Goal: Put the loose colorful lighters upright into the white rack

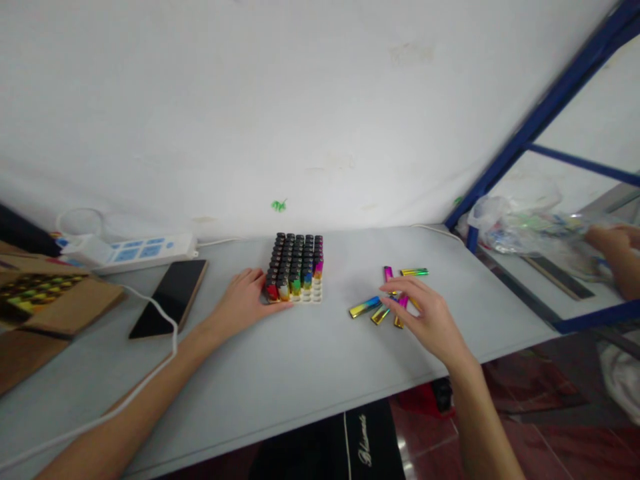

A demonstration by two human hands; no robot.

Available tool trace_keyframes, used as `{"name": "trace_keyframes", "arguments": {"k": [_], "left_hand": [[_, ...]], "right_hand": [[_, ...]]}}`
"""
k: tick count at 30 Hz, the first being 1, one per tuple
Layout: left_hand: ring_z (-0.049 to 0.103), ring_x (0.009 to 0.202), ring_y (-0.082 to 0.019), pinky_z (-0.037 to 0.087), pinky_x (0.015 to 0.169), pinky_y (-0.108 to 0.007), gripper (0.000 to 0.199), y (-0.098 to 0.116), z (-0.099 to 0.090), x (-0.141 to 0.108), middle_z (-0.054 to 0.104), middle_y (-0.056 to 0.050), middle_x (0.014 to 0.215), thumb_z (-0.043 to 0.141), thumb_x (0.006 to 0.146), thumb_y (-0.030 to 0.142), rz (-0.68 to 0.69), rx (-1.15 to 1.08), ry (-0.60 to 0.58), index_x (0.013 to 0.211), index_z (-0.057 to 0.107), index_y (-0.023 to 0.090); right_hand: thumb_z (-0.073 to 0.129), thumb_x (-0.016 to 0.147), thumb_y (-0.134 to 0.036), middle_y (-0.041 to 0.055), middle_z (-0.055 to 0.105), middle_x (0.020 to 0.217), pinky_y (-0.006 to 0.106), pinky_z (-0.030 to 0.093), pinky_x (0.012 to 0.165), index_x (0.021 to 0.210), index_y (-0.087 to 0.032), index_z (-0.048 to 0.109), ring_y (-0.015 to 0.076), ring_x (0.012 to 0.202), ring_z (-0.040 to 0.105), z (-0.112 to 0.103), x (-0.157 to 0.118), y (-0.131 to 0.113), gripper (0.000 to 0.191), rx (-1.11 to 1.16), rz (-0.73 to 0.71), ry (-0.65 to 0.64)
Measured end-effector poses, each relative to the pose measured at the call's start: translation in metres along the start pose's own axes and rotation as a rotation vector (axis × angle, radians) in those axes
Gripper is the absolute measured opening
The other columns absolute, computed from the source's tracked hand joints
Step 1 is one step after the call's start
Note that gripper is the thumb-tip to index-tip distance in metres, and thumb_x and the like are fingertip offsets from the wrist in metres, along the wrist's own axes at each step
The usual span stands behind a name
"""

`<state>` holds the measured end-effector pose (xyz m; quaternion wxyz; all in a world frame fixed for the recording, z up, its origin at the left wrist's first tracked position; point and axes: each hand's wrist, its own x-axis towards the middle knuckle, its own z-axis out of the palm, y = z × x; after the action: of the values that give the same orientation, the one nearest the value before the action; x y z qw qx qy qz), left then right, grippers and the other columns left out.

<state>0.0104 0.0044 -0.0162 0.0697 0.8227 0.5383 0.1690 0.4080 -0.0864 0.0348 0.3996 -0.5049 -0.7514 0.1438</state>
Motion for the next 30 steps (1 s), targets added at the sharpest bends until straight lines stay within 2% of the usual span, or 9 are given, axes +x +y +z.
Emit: {"name": "trace_keyframes", "arguments": {"k": [3, 7, 14, 17, 21, 25, 30], "left_hand": [[0.069, 0.111, -0.042, 0.055, 0.105, -0.056, 0.063, -0.001, 0.001, 0.001, 0.076, -0.017, 0.107, 0.078, 0.083, 0.080, -0.001, 0.033, -0.016, 0.100, 0.077, 0.020], [0.068, 0.113, -0.043, 0.054, 0.106, -0.056, 0.065, -0.003, 0.003, 0.001, 0.075, -0.018, 0.111, 0.073, 0.087, 0.080, 0.018, 0.072, -0.032, 0.106, 0.077, 0.018], [0.068, 0.107, -0.039, 0.054, 0.104, -0.054, 0.058, -0.009, 0.006, 0.002, 0.075, -0.013, 0.102, 0.073, 0.084, 0.082, 0.017, 0.045, 0.008, 0.095, 0.076, 0.025], [0.067, 0.102, -0.040, 0.055, 0.100, -0.056, 0.057, -0.008, 0.006, 0.003, 0.074, -0.012, 0.098, 0.073, 0.082, 0.082, 0.017, 0.041, 0.017, 0.089, 0.075, 0.026], [0.068, 0.101, -0.042, 0.055, 0.098, -0.056, 0.059, -0.006, 0.004, 0.003, 0.073, -0.013, 0.095, 0.071, 0.082, 0.084, 0.013, 0.038, 0.017, 0.086, 0.074, 0.026], [0.070, 0.104, -0.041, 0.056, 0.100, -0.055, 0.064, -0.005, 0.004, 0.003, 0.075, -0.015, 0.100, 0.066, 0.087, 0.086, 0.027, 0.075, -0.001, 0.091, 0.076, 0.023], [0.070, 0.106, -0.040, 0.057, 0.102, -0.055, 0.066, -0.006, 0.005, 0.002, 0.076, -0.015, 0.101, 0.064, 0.087, 0.088, 0.029, 0.130, -0.004, 0.094, 0.076, 0.023]], "right_hand": [[0.068, 0.109, -0.040, 0.0113, 0.083, 0.114, 0.046, 0.063, 0.104, 0.112, -0.026, 0.081, 0.0296, 0.112, 0.078, 0.002, -0.007, 0.002, 0.020, -0.012, 0.003, 0.097], [0.067, 0.109, -0.042, 0.0117, 0.081, 0.111, 0.045, 0.063, 0.100, 0.111, -0.025, 0.081, 0.0286, 0.105, 0.078, 0.003, -0.023, 0.017, 0.022, -0.068, 0.055, 0.179], [0.059, 0.109, -0.057, 0.0147, 0.078, 0.112, 0.044, 0.066, 0.081, 0.112, -0.022, 0.082, 0.0271, 0.091, 0.075, -0.015, -0.058, 0.054, 0.042, -0.246, 0.245, 0.291], [0.057, 0.107, -0.069, 0.0163, 0.078, 0.111, 0.047, 0.066, 0.080, 0.113, -0.021, 0.082, 0.0290, 0.091, 0.075, -0.022, -0.059, 0.066, 0.055, -0.307, 0.298, 0.283], [0.055, 0.103, -0.078, 0.0175, 0.079, 0.111, 0.050, 0.064, 0.089, 0.115, -0.019, 0.083, 0.0306, 0.092, 0.077, -0.023, -0.048, 0.070, 0.066, -0.321, 0.289, 0.157], [0.054, 0.108, -0.068, 0.0143, 0.078, 0.100, 0.044, 0.063, 0.081, 0.116, -0.019, 0.080, 0.0270, 0.081, 0.075, -0.014, -0.042, 0.062, 0.056, -0.324, 0.271, 0.134], [0.059, 0.108, -0.043, 0.0113, 0.079, 0.092, 0.038, 0.056, 0.071, 0.119, -0.019, 0.074, 0.0277, 0.078, 0.075, 0.013, -0.036, 0.055, 0.031, -0.449, 0.361, 0.090]]}}
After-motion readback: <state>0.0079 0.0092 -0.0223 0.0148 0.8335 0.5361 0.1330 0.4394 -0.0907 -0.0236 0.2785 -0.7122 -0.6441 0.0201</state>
